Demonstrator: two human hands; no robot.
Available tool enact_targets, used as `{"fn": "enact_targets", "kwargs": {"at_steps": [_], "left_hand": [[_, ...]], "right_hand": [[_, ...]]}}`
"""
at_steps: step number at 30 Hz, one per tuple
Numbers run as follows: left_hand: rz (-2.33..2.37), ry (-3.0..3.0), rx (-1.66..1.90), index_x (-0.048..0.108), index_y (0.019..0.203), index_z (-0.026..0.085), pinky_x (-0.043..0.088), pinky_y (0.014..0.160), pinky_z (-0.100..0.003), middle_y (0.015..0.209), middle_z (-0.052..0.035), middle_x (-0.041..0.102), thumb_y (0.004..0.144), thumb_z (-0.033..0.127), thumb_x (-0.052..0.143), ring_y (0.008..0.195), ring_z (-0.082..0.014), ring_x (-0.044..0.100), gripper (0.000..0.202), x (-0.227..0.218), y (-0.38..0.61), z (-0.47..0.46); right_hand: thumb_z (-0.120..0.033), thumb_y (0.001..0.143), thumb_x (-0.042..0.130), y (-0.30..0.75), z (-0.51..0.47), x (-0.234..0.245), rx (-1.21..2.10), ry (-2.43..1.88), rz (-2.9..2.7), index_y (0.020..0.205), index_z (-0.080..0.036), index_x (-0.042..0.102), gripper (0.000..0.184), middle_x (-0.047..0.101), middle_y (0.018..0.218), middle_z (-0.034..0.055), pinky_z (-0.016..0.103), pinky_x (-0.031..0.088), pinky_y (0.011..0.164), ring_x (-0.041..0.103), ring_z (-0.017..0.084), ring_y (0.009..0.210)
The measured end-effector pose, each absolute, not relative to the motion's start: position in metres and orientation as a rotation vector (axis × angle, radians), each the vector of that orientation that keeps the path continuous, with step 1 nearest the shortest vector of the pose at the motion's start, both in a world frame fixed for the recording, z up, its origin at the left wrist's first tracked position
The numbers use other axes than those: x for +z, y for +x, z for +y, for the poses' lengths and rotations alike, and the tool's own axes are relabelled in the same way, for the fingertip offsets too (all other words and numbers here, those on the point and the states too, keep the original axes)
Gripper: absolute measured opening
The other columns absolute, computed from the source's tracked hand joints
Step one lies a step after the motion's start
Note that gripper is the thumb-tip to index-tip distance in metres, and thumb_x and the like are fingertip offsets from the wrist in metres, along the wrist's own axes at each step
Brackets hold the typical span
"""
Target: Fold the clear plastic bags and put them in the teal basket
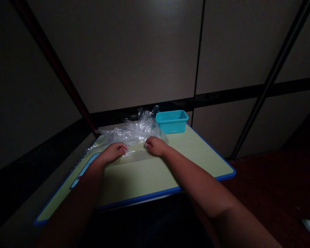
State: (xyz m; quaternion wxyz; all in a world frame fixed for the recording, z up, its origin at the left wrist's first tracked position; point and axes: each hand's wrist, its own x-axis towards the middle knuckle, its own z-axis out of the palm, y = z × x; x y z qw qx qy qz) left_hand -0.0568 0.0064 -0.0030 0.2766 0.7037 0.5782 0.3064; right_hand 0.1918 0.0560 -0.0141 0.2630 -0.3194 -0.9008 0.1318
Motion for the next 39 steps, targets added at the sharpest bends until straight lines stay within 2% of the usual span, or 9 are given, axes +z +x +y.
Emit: {"fn": "enact_targets", "kwargs": {"at_steps": [6,12,17,20,24,34,39], "left_hand": [[1.559,1.878,0.806,0.063,0.069,0.014,0.039,0.06,-0.025,0.063,-0.0005,0.06,0.058,0.038,0.061,0.063,-0.0156,0.054,0.026,-0.004,-0.054,0.006],[1.526,1.879,0.794,0.062,0.07,0.015,0.039,0.056,-0.024,0.059,0.0017,0.056,0.056,0.026,0.06,0.06,-0.014,0.052,0.018,-0.006,-0.054,0.007],[1.531,1.914,0.772,0.063,0.071,0.015,0.04,0.057,-0.023,0.06,0.0015,0.058,0.057,0.022,0.059,0.061,-0.0139,0.054,0.017,-0.008,-0.055,0.007],[1.579,1.917,0.763,0.066,0.075,0.015,0.04,0.056,-0.024,0.061,0.0006,0.06,0.057,0.022,0.058,0.061,-0.0147,0.055,0.02,-0.008,-0.055,0.008],[1.589,1.973,0.726,0.069,0.079,0.015,0.043,0.062,-0.025,0.069,-0.0018,0.066,0.059,0.024,0.06,0.068,-0.0171,0.058,0.024,-0.007,-0.054,0.008],[1.494,2.056,0.694,0.073,0.073,0.017,0.046,0.071,-0.027,0.079,-0.0056,0.072,0.063,0.027,0.063,0.075,-0.0192,0.063,0.017,0.001,-0.052,0.004],[1.501,2.054,0.68,0.074,0.07,0.018,0.046,0.07,-0.028,0.076,-0.0056,0.072,0.062,0.026,0.064,0.074,-0.0204,0.063,0.015,0.007,-0.048,0.0]], "right_hand": [[-0.017,0.082,0.049,0.185,0.046,-0.015,0.571,-0.63,-2.43,0.095,-0.011,0.066,0.022,0.066,0.095,0.0098,0.029,0.042,0.084,0.057,0.018,0.09],[-0.012,0.081,0.046,0.184,0.044,-0.02,0.813,-0.581,-2.403,0.101,-0.014,0.065,0.028,0.062,0.114,0.009,0.033,0.037,0.095,0.054,0.018,0.107],[-0.006,0.08,0.041,0.179,0.044,-0.029,1.068,-0.529,-2.396,0.112,-0.013,0.057,0.037,0.066,0.109,0.0083,0.036,0.036,0.098,0.057,0.015,0.105],[-0.005,0.079,0.04,0.177,0.044,-0.032,1.095,-0.547,-2.399,0.112,-0.013,0.056,0.037,0.066,0.109,0.009,0.036,0.036,0.098,0.057,0.014,0.106],[-0.006,0.079,0.042,0.177,0.043,-0.031,1.125,-0.535,-2.389,0.109,-0.013,0.057,0.034,0.064,0.111,0.0108,0.036,0.037,0.097,0.057,0.015,0.105],[-0.013,0.082,0.047,0.179,0.042,-0.028,1.144,-0.551,-2.396,0.107,-0.014,0.059,0.028,0.065,0.11,0.0091,0.035,0.038,0.096,0.058,0.015,0.103],[-0.014,0.083,0.045,0.179,0.041,-0.027,1.121,-0.562,-2.409,0.106,-0.013,0.06,0.028,0.065,0.11,0.0102,0.034,0.04,0.094,0.059,0.016,0.102]]}}
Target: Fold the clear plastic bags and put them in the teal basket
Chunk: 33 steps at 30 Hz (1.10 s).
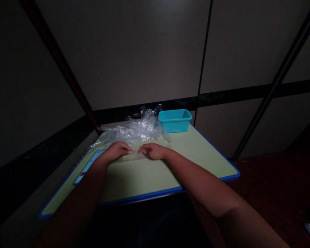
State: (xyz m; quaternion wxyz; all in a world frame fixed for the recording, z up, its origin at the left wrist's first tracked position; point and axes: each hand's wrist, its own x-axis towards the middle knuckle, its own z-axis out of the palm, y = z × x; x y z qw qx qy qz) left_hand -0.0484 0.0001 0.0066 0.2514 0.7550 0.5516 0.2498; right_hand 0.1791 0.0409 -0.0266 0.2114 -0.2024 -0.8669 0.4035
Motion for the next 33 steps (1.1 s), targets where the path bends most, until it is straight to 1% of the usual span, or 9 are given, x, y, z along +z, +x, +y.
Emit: {"fn": "enact_targets", "kwargs": {"at_steps": [3,7,11,14,17,21,27,30,33], "left_hand": [[1.511,2.043,0.673,0.074,0.069,0.02,0.046,0.069,-0.028,0.074,-0.0042,0.072,0.061,0.025,0.064,0.074,-0.0201,0.062,0.014,0.008,-0.047,-0.001],[1.487,2.026,0.689,0.074,0.069,0.019,0.046,0.072,-0.028,0.074,-0.0044,0.072,0.061,0.027,0.065,0.074,-0.0203,0.062,0.015,0.004,-0.049,0.0],[1.464,1.96,0.665,0.072,0.073,0.016,0.045,0.071,-0.029,0.076,-0.0053,0.071,0.062,0.033,0.064,0.074,-0.0204,0.062,0.021,-0.001,-0.053,0.004],[1.499,1.987,0.697,0.068,0.068,0.016,0.043,0.067,-0.028,0.069,-0.0037,0.068,0.068,0.038,0.058,0.07,-0.019,0.059,0.024,-0.001,-0.053,0.004],[1.558,2.004,0.794,0.063,0.068,0.016,0.041,0.064,-0.026,0.066,-0.0019,0.063,0.072,0.04,0.053,0.067,-0.0173,0.056,0.026,-0.001,-0.05,0.003],[1.639,1.983,0.764,0.061,0.073,0.016,0.037,0.057,-0.024,0.064,0.0009,0.057,0.067,0.034,0.056,0.062,-0.0152,0.052,0.019,-0.006,-0.046,0.001],[1.726,1.966,0.743,0.06,0.069,0.017,0.035,0.055,-0.022,0.064,0.0022,0.055,0.06,0.025,0.059,0.062,-0.0137,0.05,0.011,-0.01,-0.046,0.002],[1.767,1.887,0.741,0.058,0.065,0.017,0.035,0.054,-0.022,0.062,0.0019,0.054,0.059,0.026,0.06,0.061,-0.014,0.05,0.011,-0.01,-0.048,0.004],[1.807,1.853,0.775,0.057,0.062,0.016,0.035,0.055,-0.024,0.061,0.001,0.055,0.061,0.032,0.061,0.061,-0.0147,0.05,0.017,-0.012,-0.049,0.006]], "right_hand": [[-0.013,0.082,0.046,0.18,0.039,-0.025,1.043,-0.593,-2.394,0.108,-0.013,0.06,0.029,0.064,0.11,0.0089,0.034,0.041,0.093,0.058,0.016,0.102],[-0.017,0.083,0.048,0.178,0.036,-0.025,0.904,-0.594,-2.422,0.121,-0.015,0.054,0.038,0.056,0.125,0.0091,0.035,0.036,0.099,0.051,0.018,0.115],[-0.029,0.088,0.047,0.172,0.034,-0.028,0.837,-0.662,-2.568,0.131,-0.02,0.046,0.044,0.045,0.136,0.0099,0.046,0.018,0.109,0.037,0.022,0.128],[-0.033,0.09,0.044,0.17,0.033,-0.029,0.84,-0.659,-2.639,0.13,-0.024,0.047,0.041,0.044,0.137,0.0089,0.052,0.008,0.109,0.032,0.022,0.131],[-0.033,0.09,0.045,0.17,0.033,-0.029,0.855,-0.622,-2.65,0.127,-0.025,0.049,0.038,0.046,0.136,0.0074,0.052,0.007,0.109,0.031,0.021,0.131],[-0.029,0.088,0.048,0.17,0.032,-0.027,0.858,-0.622,-2.638,0.126,-0.024,0.05,0.038,0.046,0.135,0.0089,0.054,0.008,0.108,0.033,0.022,0.131],[-0.03,0.086,0.051,0.172,0.032,-0.026,0.873,-0.619,-2.629,0.125,-0.023,0.051,0.039,0.047,0.134,0.009,0.053,0.009,0.108,0.034,0.023,0.13],[-0.03,0.086,0.052,0.172,0.033,-0.026,0.885,-0.609,-2.624,0.123,-0.025,0.053,0.038,0.049,0.133,0.0072,0.05,0.01,0.109,0.035,0.022,0.129],[-0.031,0.086,0.051,0.173,0.034,-0.025,0.897,-0.622,-2.63,0.123,-0.026,0.053,0.037,0.049,0.133,0.0058,0.048,0.009,0.11,0.035,0.021,0.13]]}}
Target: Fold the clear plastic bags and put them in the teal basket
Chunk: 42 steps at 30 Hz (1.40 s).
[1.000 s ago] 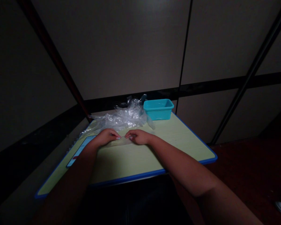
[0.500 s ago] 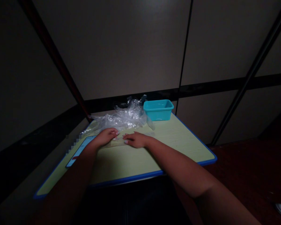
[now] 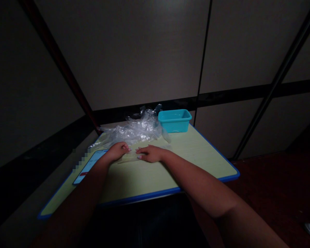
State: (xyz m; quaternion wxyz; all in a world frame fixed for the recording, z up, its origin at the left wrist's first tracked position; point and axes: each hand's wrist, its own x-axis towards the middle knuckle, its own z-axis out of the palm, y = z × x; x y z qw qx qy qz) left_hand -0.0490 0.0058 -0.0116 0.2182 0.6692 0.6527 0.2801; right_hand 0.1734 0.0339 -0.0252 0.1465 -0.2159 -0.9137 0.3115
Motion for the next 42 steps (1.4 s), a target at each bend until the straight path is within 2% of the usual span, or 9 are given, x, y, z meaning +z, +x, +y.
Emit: {"fn": "enact_targets", "kwargs": {"at_steps": [6,12,18,21,25,32,35,38,42], "left_hand": [[1.829,1.85,0.69,0.054,0.066,0.018,0.035,0.055,-0.024,0.062,0.0009,0.053,0.062,0.038,0.062,0.061,-0.0158,0.049,0.022,-0.013,-0.046,0.003],[2.107,2.025,0.522,0.057,0.071,0.021,0.037,0.077,-0.031,0.079,-0.0051,0.058,0.06,0.04,0.067,0.091,-0.0258,0.05,0.024,-0.013,-0.049,0.0],[2.283,1.876,0.455,0.057,0.08,0.022,0.036,0.08,-0.037,0.091,-0.0099,0.056,0.067,0.046,0.063,0.103,-0.033,0.043,0.028,-0.011,-0.051,0.0],[2.328,1.916,0.692,0.056,0.084,0.022,0.035,0.081,-0.038,0.09,-0.0098,0.056,0.074,0.042,0.057,0.099,-0.0305,0.045,0.022,-0.008,-0.046,0.0],[1.9,2.12,1.037,0.053,0.088,0.02,0.04,0.078,-0.031,0.086,-0.0055,0.055,0.081,0.032,0.047,0.086,-0.0206,0.051,0.015,-0.003,-0.029,-0.002],[1.304,1.697,1.236,0.05,0.104,0.019,0.044,0.085,-0.031,0.102,-0.0067,0.057,0.085,0.048,0.042,0.095,-0.0182,0.055,0.035,-0.004,-0.006,-0.004],[1.117,1.374,1.33,0.052,0.105,0.018,0.045,0.084,-0.033,0.091,-0.0057,0.058,0.085,0.057,0.039,0.09,-0.0182,0.057,0.046,-0.001,-0.008,-0.005],[0.974,1.145,1.323,0.054,0.103,0.018,0.049,0.074,-0.034,0.075,-0.003,0.057,0.084,0.062,0.034,0.076,-0.018,0.06,0.052,0.006,-0.01,-0.008],[1.044,1.01,1.18,0.056,0.098,0.015,0.05,0.063,-0.032,0.067,-0.0039,0.058,0.087,0.058,0.034,0.064,-0.0177,0.061,0.05,0.006,-0.013,-0.009]], "right_hand": [[-0.029,0.085,0.052,0.176,0.033,-0.023,0.908,-0.627,-2.627,0.121,-0.024,0.056,0.037,0.052,0.131,0.0058,0.047,0.012,0.11,0.039,0.021,0.127],[-0.03,0.085,0.053,0.177,0.033,-0.023,0.922,-0.621,-2.596,0.121,-0.024,0.056,0.037,0.053,0.129,0.0051,0.045,0.015,0.11,0.042,0.02,0.125],[-0.033,0.085,0.053,0.179,0.033,-0.022,0.9,-0.595,-2.631,0.123,-0.023,0.056,0.039,0.051,0.131,0.0055,0.039,0.023,0.109,0.04,0.02,0.126],[-0.032,0.085,0.052,0.179,0.034,-0.021,0.895,-0.589,-2.652,0.124,-0.02,0.054,0.041,0.05,0.133,0.0071,0.039,0.023,0.109,0.038,0.02,0.127],[-0.031,0.086,0.05,0.178,0.033,-0.021,0.885,-0.597,-2.66,0.125,-0.018,0.053,0.041,0.049,0.133,0.0085,0.039,0.022,0.109,0.038,0.02,0.128],[-0.034,0.085,0.051,0.178,0.034,-0.021,0.876,-0.633,-2.66,0.123,-0.019,0.055,0.041,0.052,0.131,0.0073,0.038,0.027,0.107,0.044,0.021,0.124],[-0.036,0.085,0.052,0.178,0.035,-0.022,0.888,-0.614,-2.66,0.122,-0.021,0.055,0.04,0.051,0.131,0.0057,0.039,0.027,0.107,0.044,0.021,0.124],[-0.038,0.084,0.052,0.178,0.035,-0.022,0.887,-0.638,-2.668,0.123,-0.021,0.055,0.042,0.052,0.131,0.0058,0.04,0.027,0.106,0.046,0.022,0.122],[-0.041,0.085,0.051,0.178,0.034,-0.02,0.883,-0.605,-2.681,0.122,-0.023,0.056,0.042,0.055,0.128,0.0031,0.039,0.027,0.106,0.05,0.022,0.117]]}}
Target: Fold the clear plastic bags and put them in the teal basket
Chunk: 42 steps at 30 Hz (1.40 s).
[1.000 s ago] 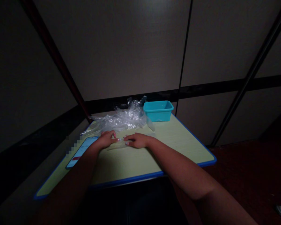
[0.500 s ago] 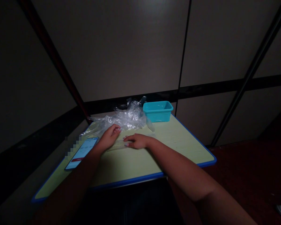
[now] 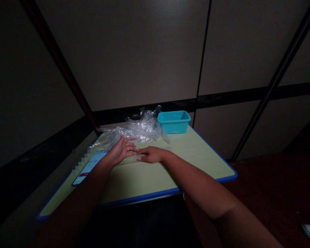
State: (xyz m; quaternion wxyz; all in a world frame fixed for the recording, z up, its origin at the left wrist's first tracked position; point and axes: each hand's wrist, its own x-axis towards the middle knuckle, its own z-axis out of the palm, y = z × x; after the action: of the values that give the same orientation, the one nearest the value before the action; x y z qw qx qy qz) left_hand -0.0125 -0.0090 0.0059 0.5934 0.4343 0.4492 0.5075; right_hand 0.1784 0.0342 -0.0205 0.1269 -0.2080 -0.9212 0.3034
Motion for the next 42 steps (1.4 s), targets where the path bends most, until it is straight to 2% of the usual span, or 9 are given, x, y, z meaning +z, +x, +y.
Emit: {"fn": "enact_targets", "kwargs": {"at_steps": [5,11,15,20,27,31,35,38,42], "left_hand": [[1.28,1.071,1.163,0.057,0.088,0.014,0.046,0.055,-0.023,0.061,-0.0006,0.056,0.084,0.038,0.054,0.053,-0.0112,0.057,0.024,0.0,-0.017,-0.005],[0.978,0.97,1.601,0.054,0.079,0.014,0.04,0.045,-0.019,0.06,0.003,0.05,0.08,0.044,0.056,0.049,-0.0074,0.05,0.029,0.018,-0.021,-0.007],[0.838,0.956,1.751,0.041,0.065,0.018,0.03,0.039,-0.015,0.051,0.0084,0.039,0.072,0.028,0.067,0.042,-0.0041,0.041,0.028,0.026,-0.024,-0.009],[0.808,0.84,1.671,0.034,0.061,0.019,0.013,0.032,-0.016,0.041,0.0113,0.024,0.076,0.021,0.061,0.032,-0.0038,0.024,0.031,0.025,-0.025,-0.01],[0.792,0.633,1.597,0.023,0.054,0.019,0.014,0.032,-0.018,0.038,0.0103,0.018,0.088,0.031,0.05,0.029,-0.0047,0.019,0.045,0.028,-0.026,-0.008],[0.824,0.678,1.536,0.022,0.05,0.019,0.015,0.033,-0.02,0.037,0.0088,0.017,0.09,0.046,0.04,0.03,-0.0057,0.018,0.05,0.026,-0.028,-0.007],[1.092,0.958,1.596,0.045,0.058,0.019,0.025,0.04,-0.021,0.044,0.0059,0.032,0.089,0.055,0.028,0.037,-0.0086,0.031,0.05,0.02,-0.024,-0.005],[1.489,1.437,1.585,0.053,0.064,0.019,0.034,0.053,-0.024,0.056,0.0016,0.046,0.086,0.047,0.039,0.052,-0.0127,0.043,0.038,0.012,-0.023,-0.004],[1.845,2.015,1.271,0.048,0.053,0.02,0.034,0.07,-0.029,0.058,-0.0002,0.047,0.075,0.028,0.056,0.064,-0.0171,0.043,0.025,0.001,-0.027,-0.001]], "right_hand": [[-0.041,0.084,0.052,0.179,0.033,-0.018,0.879,-0.627,-2.681,0.123,-0.022,0.055,0.044,0.052,0.131,0.0043,0.038,0.025,0.107,0.046,0.021,0.122],[-0.038,0.084,0.053,0.179,0.032,-0.018,0.921,-0.635,-2.673,0.124,-0.019,0.054,0.044,0.049,0.133,0.0072,0.038,0.02,0.11,0.039,0.02,0.127],[-0.038,0.084,0.053,0.179,0.032,-0.017,0.925,-0.644,-2.67,0.124,-0.018,0.054,0.045,0.049,0.133,0.0079,0.038,0.019,0.11,0.038,0.02,0.128],[-0.038,0.084,0.053,0.178,0.032,-0.017,0.933,-0.642,-2.671,0.124,-0.02,0.054,0.044,0.049,0.134,0.0066,0.038,0.019,0.11,0.037,0.02,0.128],[-0.037,0.084,0.052,0.178,0.031,-0.016,0.937,-0.643,-2.678,0.125,-0.017,0.053,0.045,0.047,0.135,0.0084,0.038,0.016,0.111,0.036,0.02,0.129],[-0.037,0.084,0.053,0.178,0.031,-0.017,0.949,-0.637,-2.667,0.124,-0.019,0.054,0.044,0.048,0.134,0.0072,0.038,0.017,0.111,0.036,0.02,0.129],[-0.038,0.083,0.054,0.178,0.032,-0.017,0.953,-0.639,-2.663,0.125,-0.02,0.054,0.045,0.048,0.134,0.0065,0.038,0.019,0.11,0.037,0.02,0.129],[-0.039,0.083,0.054,0.179,0.031,-0.016,0.945,-0.644,-2.668,0.126,-0.02,0.053,0.046,0.048,0.134,0.0066,0.038,0.018,0.11,0.036,0.02,0.129],[-0.037,0.084,0.053,0.179,0.029,-0.014,0.916,-0.662,-2.683,0.126,-0.017,0.052,0.047,0.048,0.134,0.008,0.037,0.017,0.111,0.037,0.02,0.129]]}}
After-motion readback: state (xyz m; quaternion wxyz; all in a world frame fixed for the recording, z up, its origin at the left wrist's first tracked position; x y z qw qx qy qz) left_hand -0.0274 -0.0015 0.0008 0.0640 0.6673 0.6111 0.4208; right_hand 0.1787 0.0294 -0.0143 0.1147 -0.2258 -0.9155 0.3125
